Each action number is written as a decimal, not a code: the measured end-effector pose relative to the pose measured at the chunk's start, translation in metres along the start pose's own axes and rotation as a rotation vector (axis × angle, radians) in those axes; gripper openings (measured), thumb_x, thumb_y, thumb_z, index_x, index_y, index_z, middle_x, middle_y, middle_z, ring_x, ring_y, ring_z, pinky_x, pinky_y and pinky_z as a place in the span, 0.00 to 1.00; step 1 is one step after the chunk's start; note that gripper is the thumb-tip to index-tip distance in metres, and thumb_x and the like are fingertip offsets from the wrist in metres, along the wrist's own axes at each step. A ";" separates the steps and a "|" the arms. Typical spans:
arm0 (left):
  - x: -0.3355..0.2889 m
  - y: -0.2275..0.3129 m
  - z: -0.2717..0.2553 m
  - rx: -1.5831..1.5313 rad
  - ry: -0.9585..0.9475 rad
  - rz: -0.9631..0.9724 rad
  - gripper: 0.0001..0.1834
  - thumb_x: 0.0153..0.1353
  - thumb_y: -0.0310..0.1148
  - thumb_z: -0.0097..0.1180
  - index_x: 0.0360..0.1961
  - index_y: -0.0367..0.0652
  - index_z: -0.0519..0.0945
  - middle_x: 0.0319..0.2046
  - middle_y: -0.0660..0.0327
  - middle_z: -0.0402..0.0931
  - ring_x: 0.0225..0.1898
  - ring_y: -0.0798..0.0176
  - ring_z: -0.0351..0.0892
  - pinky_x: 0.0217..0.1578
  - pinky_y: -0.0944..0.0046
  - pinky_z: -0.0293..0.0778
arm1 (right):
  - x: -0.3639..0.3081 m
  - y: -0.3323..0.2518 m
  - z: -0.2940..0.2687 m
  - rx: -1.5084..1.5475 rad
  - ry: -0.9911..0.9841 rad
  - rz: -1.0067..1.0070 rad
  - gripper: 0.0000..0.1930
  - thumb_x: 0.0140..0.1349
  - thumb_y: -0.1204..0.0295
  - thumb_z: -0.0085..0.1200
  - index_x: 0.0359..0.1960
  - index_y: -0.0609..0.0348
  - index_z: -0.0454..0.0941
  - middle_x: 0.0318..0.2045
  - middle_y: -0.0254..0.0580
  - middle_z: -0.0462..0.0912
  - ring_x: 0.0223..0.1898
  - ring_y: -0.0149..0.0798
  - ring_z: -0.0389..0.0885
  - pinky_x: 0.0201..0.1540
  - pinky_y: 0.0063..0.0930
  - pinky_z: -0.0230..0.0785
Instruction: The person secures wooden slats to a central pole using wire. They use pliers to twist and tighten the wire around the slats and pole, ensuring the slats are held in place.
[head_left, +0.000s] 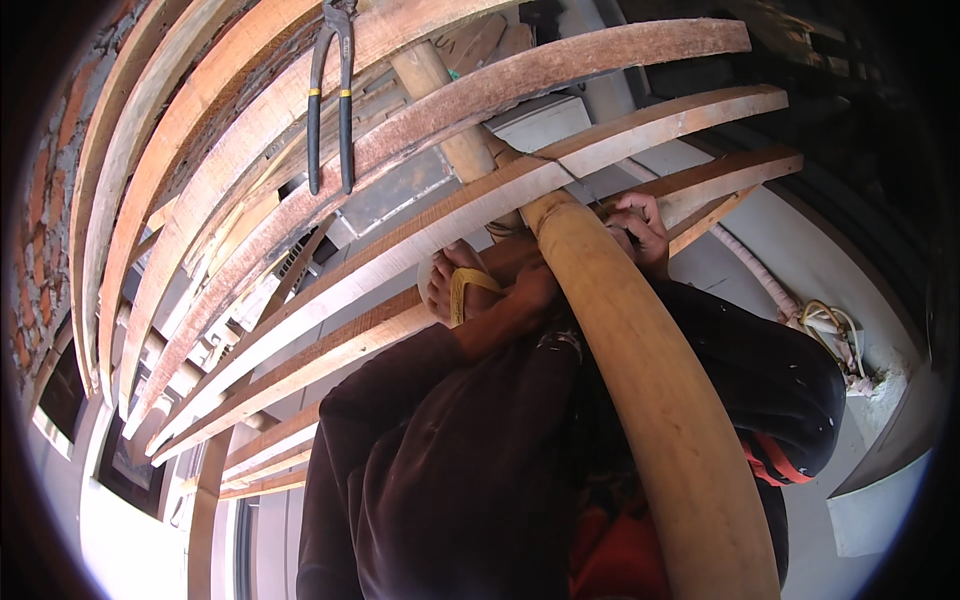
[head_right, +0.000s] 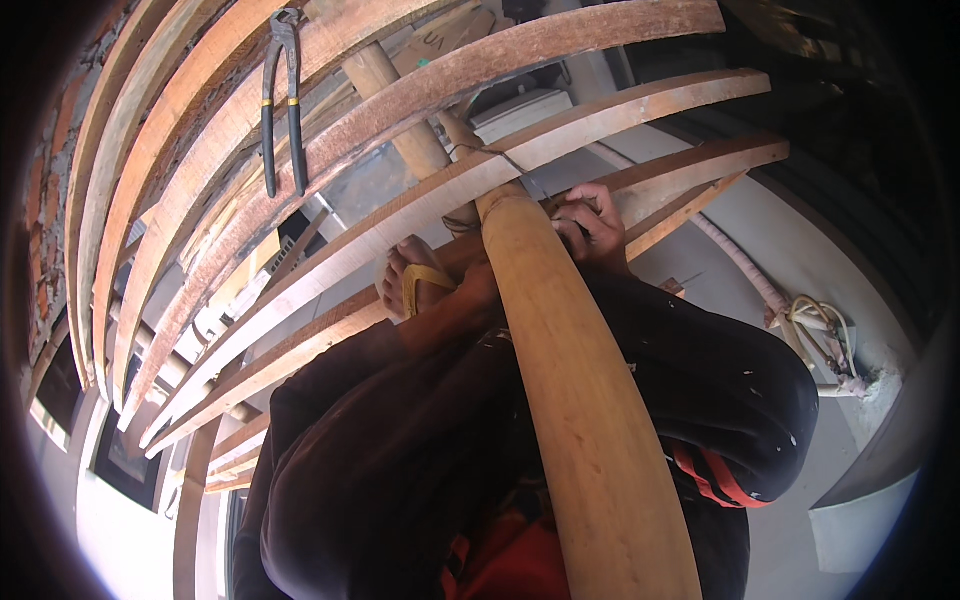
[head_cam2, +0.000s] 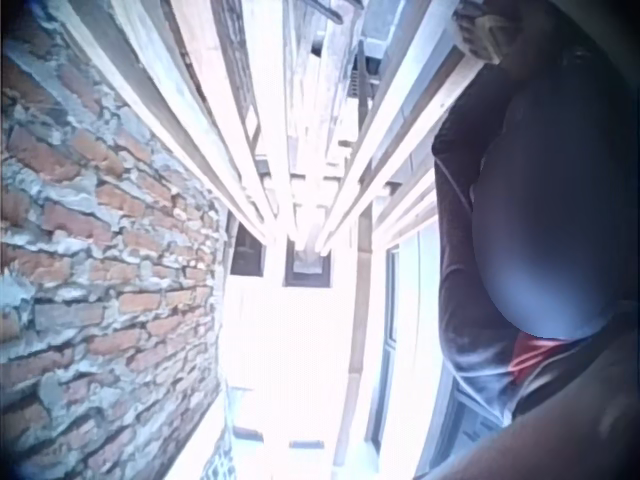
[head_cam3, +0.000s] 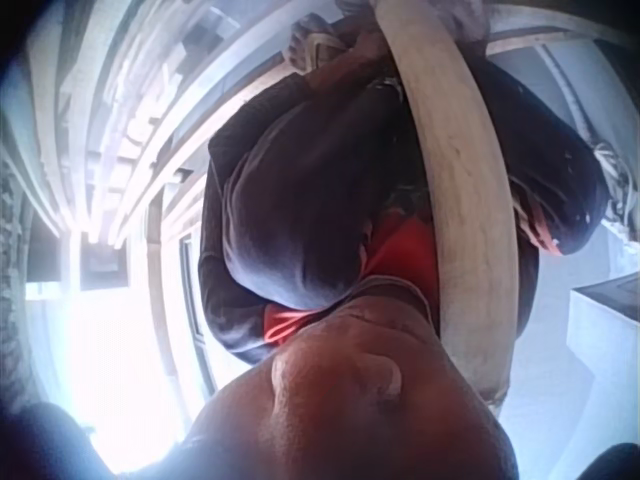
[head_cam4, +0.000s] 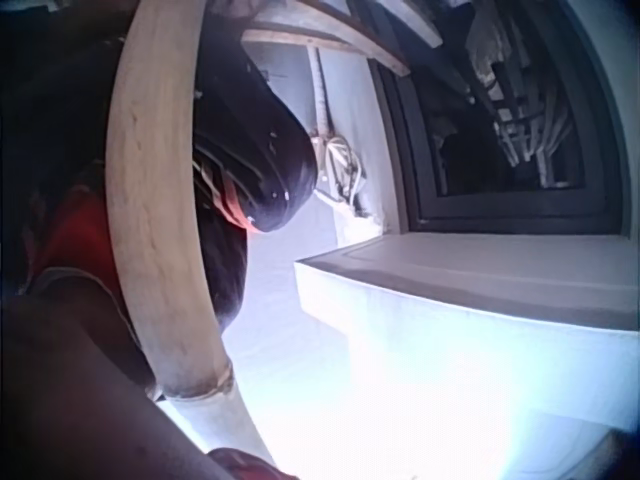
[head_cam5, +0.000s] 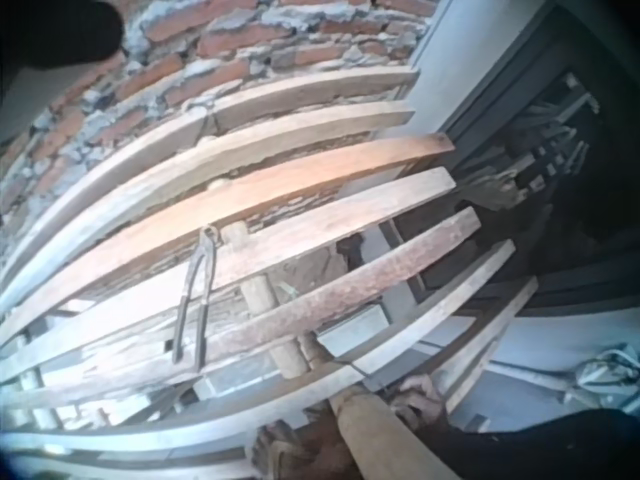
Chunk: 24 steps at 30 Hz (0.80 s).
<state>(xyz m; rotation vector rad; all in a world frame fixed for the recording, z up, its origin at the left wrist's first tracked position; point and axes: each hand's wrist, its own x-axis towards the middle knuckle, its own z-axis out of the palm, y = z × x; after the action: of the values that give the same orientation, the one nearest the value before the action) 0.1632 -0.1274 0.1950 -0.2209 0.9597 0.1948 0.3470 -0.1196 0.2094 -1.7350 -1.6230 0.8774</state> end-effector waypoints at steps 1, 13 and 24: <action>0.004 -0.004 -0.003 -0.004 -0.032 0.006 0.18 0.65 0.30 0.49 0.53 0.32 0.72 0.47 0.52 0.77 0.43 0.58 0.80 0.42 0.60 0.77 | 0.000 -0.002 0.000 0.003 0.006 0.009 0.01 0.51 0.82 0.57 0.26 0.64 0.79 0.35 0.47 0.73 0.36 0.39 0.77 0.39 0.28 0.70; 0.037 -0.029 -0.021 -0.027 -0.183 0.059 0.19 0.65 0.32 0.49 0.54 0.32 0.71 0.48 0.51 0.77 0.44 0.57 0.80 0.44 0.59 0.77 | 0.004 -0.006 -0.004 0.025 -0.059 0.113 0.02 0.50 0.80 0.57 0.27 0.65 0.77 0.31 0.46 0.77 0.34 0.42 0.79 0.37 0.29 0.71; 0.067 -0.051 -0.036 -0.224 -0.244 0.029 0.20 0.65 0.33 0.51 0.54 0.31 0.70 0.48 0.51 0.77 0.45 0.56 0.80 0.45 0.58 0.77 | 0.010 -0.006 -0.008 0.124 -0.148 0.297 0.11 0.56 0.83 0.57 0.41 0.66 0.77 0.30 0.36 0.76 0.28 0.23 0.73 0.32 0.18 0.66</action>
<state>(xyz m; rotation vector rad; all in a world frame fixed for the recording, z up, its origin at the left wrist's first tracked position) 0.1854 -0.1816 0.1250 -0.3802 0.6986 0.3483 0.3507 -0.1087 0.2182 -1.8888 -1.3859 1.2456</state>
